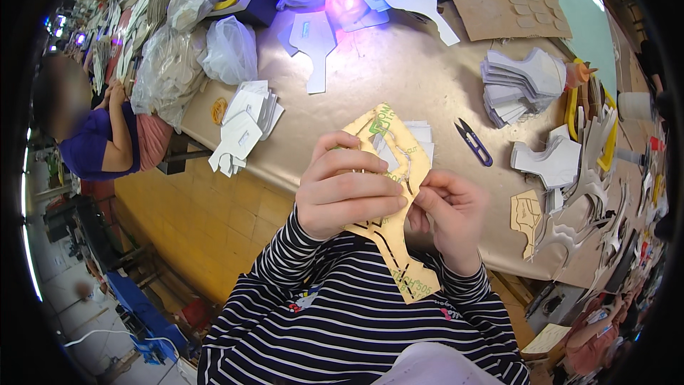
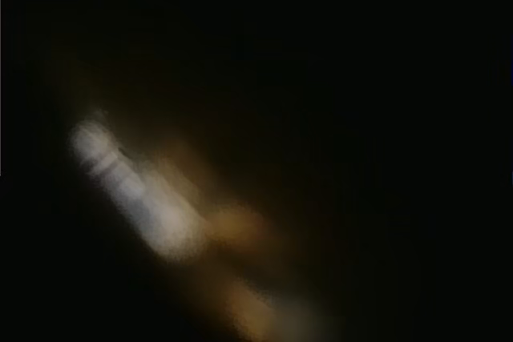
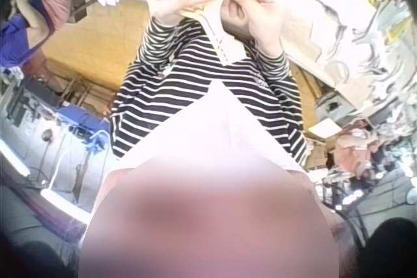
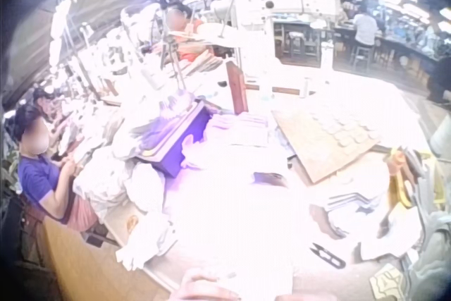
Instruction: The person uses a purple utility knife to cut along marked lines on a cardboard pattern piece. They rotate the piece and make precise cuts, then inspect the cutout and continue trimming edges. The work occurs at a cluttered table with stacks of white fabric pieces and other cardboard patterns nearby.
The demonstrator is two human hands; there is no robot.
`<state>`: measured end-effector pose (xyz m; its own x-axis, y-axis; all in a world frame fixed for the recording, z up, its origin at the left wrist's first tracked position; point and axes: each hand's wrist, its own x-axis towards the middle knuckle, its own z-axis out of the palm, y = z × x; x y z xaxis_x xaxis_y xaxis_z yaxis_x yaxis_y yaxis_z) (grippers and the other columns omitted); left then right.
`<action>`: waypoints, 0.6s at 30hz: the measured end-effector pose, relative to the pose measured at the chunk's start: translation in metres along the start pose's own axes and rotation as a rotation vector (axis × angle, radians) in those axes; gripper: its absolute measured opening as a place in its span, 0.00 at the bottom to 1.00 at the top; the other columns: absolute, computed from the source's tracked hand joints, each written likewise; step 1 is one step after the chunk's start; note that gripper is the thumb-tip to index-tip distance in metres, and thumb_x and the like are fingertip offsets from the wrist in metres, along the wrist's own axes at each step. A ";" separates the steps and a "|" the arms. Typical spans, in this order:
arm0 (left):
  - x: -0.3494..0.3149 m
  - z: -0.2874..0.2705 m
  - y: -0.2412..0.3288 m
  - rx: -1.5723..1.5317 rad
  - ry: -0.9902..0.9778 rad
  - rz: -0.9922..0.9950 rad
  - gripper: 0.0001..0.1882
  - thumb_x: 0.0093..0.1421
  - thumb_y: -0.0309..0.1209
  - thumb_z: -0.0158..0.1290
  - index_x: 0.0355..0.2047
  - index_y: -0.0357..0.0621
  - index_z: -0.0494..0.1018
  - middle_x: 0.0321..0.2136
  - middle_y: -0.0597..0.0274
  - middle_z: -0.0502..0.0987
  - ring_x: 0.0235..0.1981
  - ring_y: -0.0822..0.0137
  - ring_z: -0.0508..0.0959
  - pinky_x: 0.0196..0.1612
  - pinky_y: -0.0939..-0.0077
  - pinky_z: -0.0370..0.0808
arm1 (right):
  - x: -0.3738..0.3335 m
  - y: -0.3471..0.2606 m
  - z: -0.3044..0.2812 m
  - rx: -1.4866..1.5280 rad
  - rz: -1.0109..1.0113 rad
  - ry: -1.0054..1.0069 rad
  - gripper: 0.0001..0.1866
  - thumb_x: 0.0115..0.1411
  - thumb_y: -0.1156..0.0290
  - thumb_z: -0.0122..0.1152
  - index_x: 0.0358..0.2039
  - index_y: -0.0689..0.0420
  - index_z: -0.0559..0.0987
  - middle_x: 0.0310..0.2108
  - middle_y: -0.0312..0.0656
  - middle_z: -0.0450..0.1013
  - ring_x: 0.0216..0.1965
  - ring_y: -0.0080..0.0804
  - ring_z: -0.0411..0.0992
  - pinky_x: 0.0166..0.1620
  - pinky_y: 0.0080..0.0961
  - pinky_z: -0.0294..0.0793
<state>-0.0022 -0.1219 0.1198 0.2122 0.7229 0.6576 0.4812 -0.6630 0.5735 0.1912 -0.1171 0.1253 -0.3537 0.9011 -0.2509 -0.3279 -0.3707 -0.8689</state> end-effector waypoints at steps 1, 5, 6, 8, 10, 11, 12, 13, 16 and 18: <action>0.000 0.000 0.000 0.000 -0.003 0.000 0.08 0.49 0.32 0.59 0.32 0.55 0.82 0.37 0.77 0.80 0.42 0.70 0.77 0.52 0.63 0.68 | 0.002 -0.001 -0.002 0.081 0.070 -0.033 0.05 0.63 0.81 0.57 0.37 0.69 0.78 0.25 0.46 0.78 0.19 0.21 0.71 0.20 0.12 0.66; 0.000 -0.001 -0.001 -0.006 -0.026 -0.002 0.09 0.49 0.32 0.58 0.32 0.55 0.82 0.37 0.77 0.80 0.42 0.70 0.77 0.52 0.64 0.68 | 0.006 -0.006 -0.008 0.345 0.264 -0.166 0.07 0.65 0.78 0.55 0.39 0.70 0.78 0.25 0.45 0.77 0.19 0.20 0.70 0.18 0.11 0.63; 0.000 -0.002 -0.001 -0.010 -0.033 -0.003 0.09 0.49 0.32 0.58 0.32 0.55 0.82 0.37 0.77 0.80 0.42 0.70 0.77 0.52 0.64 0.68 | 0.006 -0.006 -0.008 0.337 0.275 -0.142 0.07 0.65 0.78 0.55 0.39 0.70 0.78 0.25 0.45 0.77 0.19 0.19 0.70 0.19 0.11 0.64; 0.000 -0.002 -0.001 0.014 -0.044 -0.004 0.09 0.49 0.33 0.58 0.32 0.55 0.82 0.37 0.77 0.80 0.42 0.70 0.77 0.52 0.64 0.68 | 0.004 -0.003 -0.005 0.315 0.239 -0.118 0.07 0.64 0.79 0.56 0.39 0.69 0.78 0.25 0.44 0.77 0.20 0.19 0.71 0.20 0.11 0.65; 0.000 -0.002 -0.001 0.025 -0.050 -0.001 0.10 0.49 0.33 0.58 0.33 0.54 0.83 0.37 0.77 0.80 0.42 0.70 0.77 0.52 0.64 0.68 | 0.000 0.000 0.000 0.026 0.058 -0.027 0.06 0.63 0.80 0.56 0.39 0.69 0.78 0.26 0.44 0.77 0.21 0.19 0.72 0.22 0.12 0.67; 0.000 -0.003 -0.001 0.024 -0.051 0.004 0.10 0.48 0.33 0.59 0.33 0.54 0.83 0.37 0.77 0.80 0.42 0.70 0.77 0.52 0.64 0.68 | -0.001 0.001 0.002 -0.125 -0.040 0.015 0.06 0.63 0.81 0.56 0.39 0.69 0.78 0.26 0.43 0.77 0.22 0.19 0.72 0.23 0.12 0.69; 0.000 -0.003 -0.001 0.024 -0.052 0.008 0.10 0.48 0.33 0.59 0.33 0.54 0.83 0.37 0.77 0.80 0.42 0.70 0.77 0.52 0.64 0.68 | -0.001 0.003 0.003 -0.197 -0.108 0.043 0.06 0.62 0.81 0.57 0.39 0.70 0.78 0.26 0.43 0.77 0.22 0.20 0.73 0.22 0.12 0.68; 0.000 -0.003 0.000 0.021 -0.052 0.008 0.10 0.48 0.32 0.59 0.33 0.54 0.83 0.37 0.77 0.80 0.43 0.70 0.77 0.52 0.64 0.68 | -0.001 0.004 0.005 -0.270 -0.177 0.070 0.06 0.62 0.82 0.57 0.39 0.70 0.78 0.26 0.43 0.77 0.21 0.20 0.73 0.22 0.12 0.68; 0.001 -0.002 0.002 0.011 -0.048 0.006 0.11 0.47 0.32 0.60 0.33 0.55 0.83 0.37 0.77 0.80 0.43 0.70 0.77 0.51 0.65 0.68 | -0.001 0.005 0.006 -0.346 -0.260 0.102 0.07 0.61 0.82 0.58 0.39 0.70 0.77 0.26 0.43 0.77 0.22 0.21 0.74 0.22 0.12 0.68; 0.001 -0.001 0.003 0.001 -0.043 0.007 0.11 0.47 0.32 0.60 0.33 0.55 0.83 0.38 0.77 0.80 0.43 0.70 0.77 0.52 0.65 0.68 | -0.001 0.005 0.005 -0.280 -0.213 0.098 0.07 0.61 0.83 0.58 0.39 0.70 0.78 0.26 0.43 0.77 0.22 0.21 0.74 0.23 0.13 0.69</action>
<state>-0.0020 -0.1232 0.1225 0.2524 0.7259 0.6398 0.4807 -0.6679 0.5682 0.1855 -0.1213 0.1236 -0.2133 0.9738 -0.0794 -0.1278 -0.1084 -0.9859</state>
